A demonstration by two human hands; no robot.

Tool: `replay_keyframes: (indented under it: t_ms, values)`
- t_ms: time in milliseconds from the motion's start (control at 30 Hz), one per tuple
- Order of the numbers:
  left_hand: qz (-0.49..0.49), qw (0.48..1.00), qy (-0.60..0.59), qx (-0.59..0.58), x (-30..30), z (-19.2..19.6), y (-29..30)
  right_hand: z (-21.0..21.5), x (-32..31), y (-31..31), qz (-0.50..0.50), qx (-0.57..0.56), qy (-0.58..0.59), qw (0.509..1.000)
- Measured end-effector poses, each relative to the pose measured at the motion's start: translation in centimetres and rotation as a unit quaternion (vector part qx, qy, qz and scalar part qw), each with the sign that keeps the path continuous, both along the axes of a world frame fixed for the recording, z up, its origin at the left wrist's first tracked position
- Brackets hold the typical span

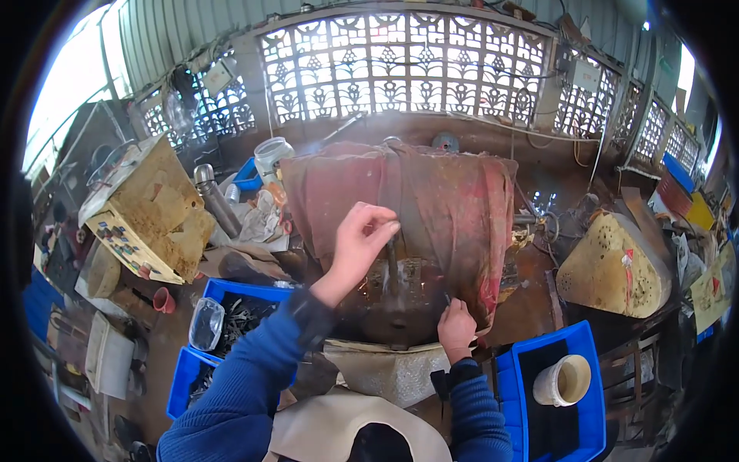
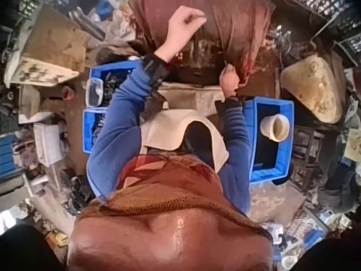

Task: The person picks up a metal piece from a blue bin, dips it into a bucket of water, and presses it against a rotating grinding wheel. They repeatedly dip and grind the piece before placing it into another blue bin and starting the next one.

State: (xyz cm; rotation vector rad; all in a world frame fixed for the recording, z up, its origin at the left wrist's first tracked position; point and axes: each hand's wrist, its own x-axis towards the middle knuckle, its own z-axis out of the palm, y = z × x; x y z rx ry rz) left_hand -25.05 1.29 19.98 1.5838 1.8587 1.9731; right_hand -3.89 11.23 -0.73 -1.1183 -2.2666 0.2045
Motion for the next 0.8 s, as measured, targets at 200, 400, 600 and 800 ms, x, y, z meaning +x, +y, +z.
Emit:
replay_keyframes:
  t_ms: [200, 400, 600, 800]
  values:
    - [-0.3, 0.919, 0.051, 0.251, 8.4, 12.2, -12.1, -0.2, 0.1, -0.2, -0.007, -0.021, -0.028, 0.999]
    - [-0.431, 0.857, -0.035, 0.281, 10.9, 14.4, -13.9, 0.2, -0.2, -0.2, -0.007, -0.016, -0.018, 1.0]
    - [-0.544, 0.794, 0.019, 0.27, 9.9, 14.8, -13.3, 1.1, 0.1, -0.5, -0.012, -0.018, -0.002, 1.0]
    - [-0.484, 0.825, -0.009, 0.29, 11.6, 15.4, -14.7, 0.5, -0.9, 0.1, 0.021, -0.018, -0.007, 1.0]
